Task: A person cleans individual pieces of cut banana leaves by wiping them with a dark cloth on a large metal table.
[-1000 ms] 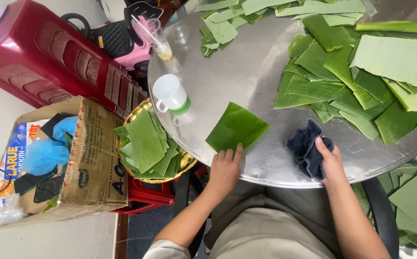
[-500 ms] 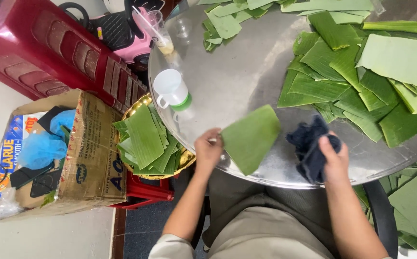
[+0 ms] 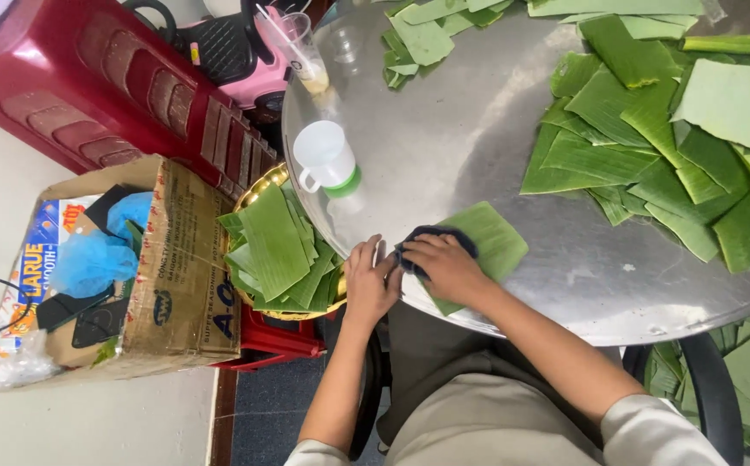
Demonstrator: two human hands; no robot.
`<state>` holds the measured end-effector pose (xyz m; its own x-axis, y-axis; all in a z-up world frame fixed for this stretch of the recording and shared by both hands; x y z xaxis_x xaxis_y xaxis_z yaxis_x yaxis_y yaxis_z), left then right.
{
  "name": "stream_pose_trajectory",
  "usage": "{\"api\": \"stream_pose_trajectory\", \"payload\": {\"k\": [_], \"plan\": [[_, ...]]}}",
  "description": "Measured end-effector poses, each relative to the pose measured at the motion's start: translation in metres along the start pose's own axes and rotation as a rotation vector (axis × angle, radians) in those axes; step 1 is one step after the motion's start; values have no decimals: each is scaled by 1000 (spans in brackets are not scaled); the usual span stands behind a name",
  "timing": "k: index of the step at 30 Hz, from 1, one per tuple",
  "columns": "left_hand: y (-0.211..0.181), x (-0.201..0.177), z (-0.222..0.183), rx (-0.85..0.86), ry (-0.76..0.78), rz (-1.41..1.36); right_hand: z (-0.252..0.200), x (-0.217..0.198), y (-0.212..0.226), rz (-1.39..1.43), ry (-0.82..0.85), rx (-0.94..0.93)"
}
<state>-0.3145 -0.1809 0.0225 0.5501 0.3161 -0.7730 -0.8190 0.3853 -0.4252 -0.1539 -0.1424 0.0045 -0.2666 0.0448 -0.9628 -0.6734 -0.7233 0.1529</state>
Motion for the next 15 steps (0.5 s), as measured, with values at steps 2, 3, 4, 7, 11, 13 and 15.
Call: {"api": "stream_pose_trajectory", "payload": {"k": [2, 3, 4, 7, 11, 13, 15], "plan": [[-2, -12, 6, -3, 20, -2, 8, -4, 0, 58, 4, -39], [-3, -16, 7, -6, 43, -4, 11, -4, 1, 118, 9, -77], [-2, -17, 8, -10, 48, -7, 16, -8, -1, 121, 14, -74], [2, -16, 13, -43, 68, 12, 27, -12, -4, 170, 38, -120], [1, -14, 17, -8, 152, 116, 20, -8, -5, 124, 18, -194], [0, -16, 19, -15, 192, 125, 7, -10, -1, 148, 22, -219], [-1, -17, 22, -35, 263, 152, -10, -18, 4, 235, 11, -208]]}}
Point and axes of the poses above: each hand's wrist, its own z-axis towards the middle knuckle, its own x-axis out of the palm, y = z × x, the point moved 5 cm from there along z, towards the middle knuckle, and after that the axes turned 10 degrees about -z, right-handed, at the moved point
